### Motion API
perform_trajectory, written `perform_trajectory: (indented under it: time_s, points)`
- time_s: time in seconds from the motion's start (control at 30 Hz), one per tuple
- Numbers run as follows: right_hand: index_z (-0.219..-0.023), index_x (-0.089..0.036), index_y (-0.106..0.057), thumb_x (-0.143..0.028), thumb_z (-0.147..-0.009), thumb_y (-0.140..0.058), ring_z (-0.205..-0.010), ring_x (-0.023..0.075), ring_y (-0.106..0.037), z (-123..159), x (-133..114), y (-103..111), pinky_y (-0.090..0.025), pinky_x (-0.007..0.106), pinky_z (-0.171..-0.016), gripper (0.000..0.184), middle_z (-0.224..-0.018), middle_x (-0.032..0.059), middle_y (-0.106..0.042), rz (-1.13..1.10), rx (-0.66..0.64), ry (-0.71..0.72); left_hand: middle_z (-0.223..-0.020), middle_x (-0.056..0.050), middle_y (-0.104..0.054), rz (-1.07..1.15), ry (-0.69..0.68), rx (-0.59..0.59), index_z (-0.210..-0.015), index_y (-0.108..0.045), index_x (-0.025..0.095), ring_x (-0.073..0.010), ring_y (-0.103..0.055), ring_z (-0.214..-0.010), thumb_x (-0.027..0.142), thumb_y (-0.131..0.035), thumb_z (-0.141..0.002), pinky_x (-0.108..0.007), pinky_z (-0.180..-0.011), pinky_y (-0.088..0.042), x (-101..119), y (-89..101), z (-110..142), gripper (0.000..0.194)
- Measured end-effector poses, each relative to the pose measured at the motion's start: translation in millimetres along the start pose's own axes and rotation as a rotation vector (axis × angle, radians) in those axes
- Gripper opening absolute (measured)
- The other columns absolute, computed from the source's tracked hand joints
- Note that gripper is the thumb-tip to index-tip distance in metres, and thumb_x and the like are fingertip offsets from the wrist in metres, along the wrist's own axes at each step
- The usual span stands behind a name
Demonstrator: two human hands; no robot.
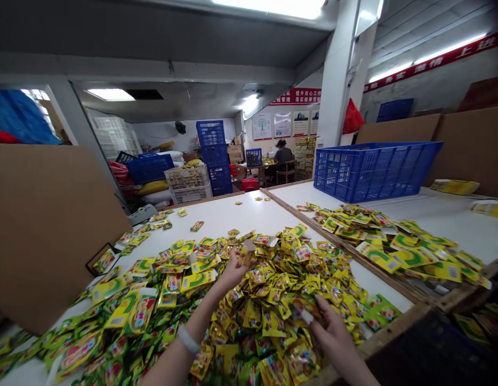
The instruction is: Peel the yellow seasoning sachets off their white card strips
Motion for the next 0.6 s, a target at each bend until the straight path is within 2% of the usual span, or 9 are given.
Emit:
perform_trajectory:
  time_s: [0.07,0.13,0.2,0.27,0.33,0.4,0.5,0.6]
  points:
    - [-0.1,-0.017,-0.058,-0.048,-0.07,-0.063,-0.064,0.0182,-0.06,-2.9,-32.6,-13.2,-0.048,0.026,-0.053,0.044,-0.08,0.0065,-0.066,-0.125,-0.097,0.015,-0.091,-0.007,-0.062,0.177,0.025,-0.083,-0.105,-0.05,0.014,-0.0184,-0.058,-0.084,0.035,-0.051,-0.077,-0.031,-0.078,-0.044,-7.1,-2.8,43.2,0.035]
    - [-0.091,-0.018,-0.058,-0.043,-0.072,-0.064,-0.045,0.0088,-0.046,-0.3,-69.3,-34.1,-0.038,0.019,-0.04,0.032,-0.065,-0.0006,-0.06,-0.272,-0.233,0.038,-0.08,-0.006,-0.062,0.313,0.077,-0.168,-0.094,-0.055,0.013,-0.0187,-0.059,-0.075,0.04,-0.049,-0.074,-0.03,-0.07,-0.046,-12.5,-13.3,86.0,0.034]
    - [-0.085,-0.018,-0.058,-0.037,-0.07,-0.068,-0.042,0.0057,-0.037,4.6,-101.3,-55.8,-0.032,0.017,-0.037,0.027,-0.061,-0.0036,-0.054,-0.375,-0.306,0.074,-0.075,-0.005,-0.061,0.448,0.128,-0.225,-0.087,-0.058,0.013,-0.0171,-0.057,-0.067,0.044,-0.052,-0.072,-0.029,-0.064,-0.046,-12.5,-25.7,120.9,0.035]
    - [-0.086,-0.018,-0.058,-0.032,-0.072,-0.067,-0.047,0.0072,-0.041,9.9,-122.9,-75.7,-0.036,0.018,-0.042,0.022,-0.063,-0.0032,-0.053,-0.407,-0.355,0.131,-0.072,-0.003,-0.059,0.59,0.179,-0.241,-0.083,-0.058,0.014,-0.0145,-0.054,-0.063,0.043,-0.063,-0.065,-0.026,-0.061,-0.045,-8.5,-34.9,144.0,0.034]
    - [-0.089,-0.018,-0.058,-0.025,-0.076,-0.062,-0.062,0.0113,-0.049,15.2,-135.5,-89.9,-0.044,0.021,-0.056,0.015,-0.074,0.0001,-0.055,-0.348,-0.407,0.241,-0.065,0.0,-0.054,0.678,0.211,-0.225,-0.076,-0.057,0.015,-0.0118,-0.049,-0.058,0.04,-0.074,-0.055,-0.023,-0.056,-0.042,-3.9,-38.1,155.6,0.037]
    - [-0.086,-0.018,-0.059,-0.016,-0.077,-0.057,-0.079,0.0147,-0.051,20.4,-142.1,-96.5,-0.044,0.025,-0.071,0.01,-0.085,0.0027,-0.054,-0.191,-0.47,0.369,-0.058,0.003,-0.049,0.68,0.207,-0.205,-0.068,-0.054,0.015,-0.0099,-0.045,-0.054,0.041,-0.076,-0.051,-0.022,-0.052,-0.039,-2.4,-37.0,159.3,0.038]
    - [-0.086,-0.02,-0.061,0.0,-0.071,-0.049,-0.086,0.0149,-0.051,28.5,-146.5,-94.8,-0.042,0.025,-0.077,0.028,-0.091,0.0024,-0.051,0.112,-0.62,0.455,-0.057,0.006,-0.044,0.611,0.16,-0.202,-0.069,-0.05,0.017,-0.0084,-0.04,-0.052,0.034,-0.075,-0.055,-0.021,-0.05,-0.036,-7.8,-35.6,158.7,0.033]
    - [-0.095,-0.023,-0.061,0.006,-0.067,-0.041,-0.088,0.0143,-0.051,40.7,-150.6,-84.6,-0.041,0.026,-0.079,0.045,-0.095,0.0026,-0.05,0.341,-0.814,0.478,-0.057,0.007,-0.043,0.524,0.084,-0.252,-0.073,-0.053,0.016,-0.0071,-0.037,-0.052,0.019,-0.068,-0.057,-0.019,-0.049,-0.032,-11.8,-41.4,157.5,0.022]
Point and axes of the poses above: each hand's wrist, its own z-axis away from the middle knuckle, its own y-axis out of the back of the hand, x = y × z, the point moved 5 cm from there along -z, towards the middle knuckle
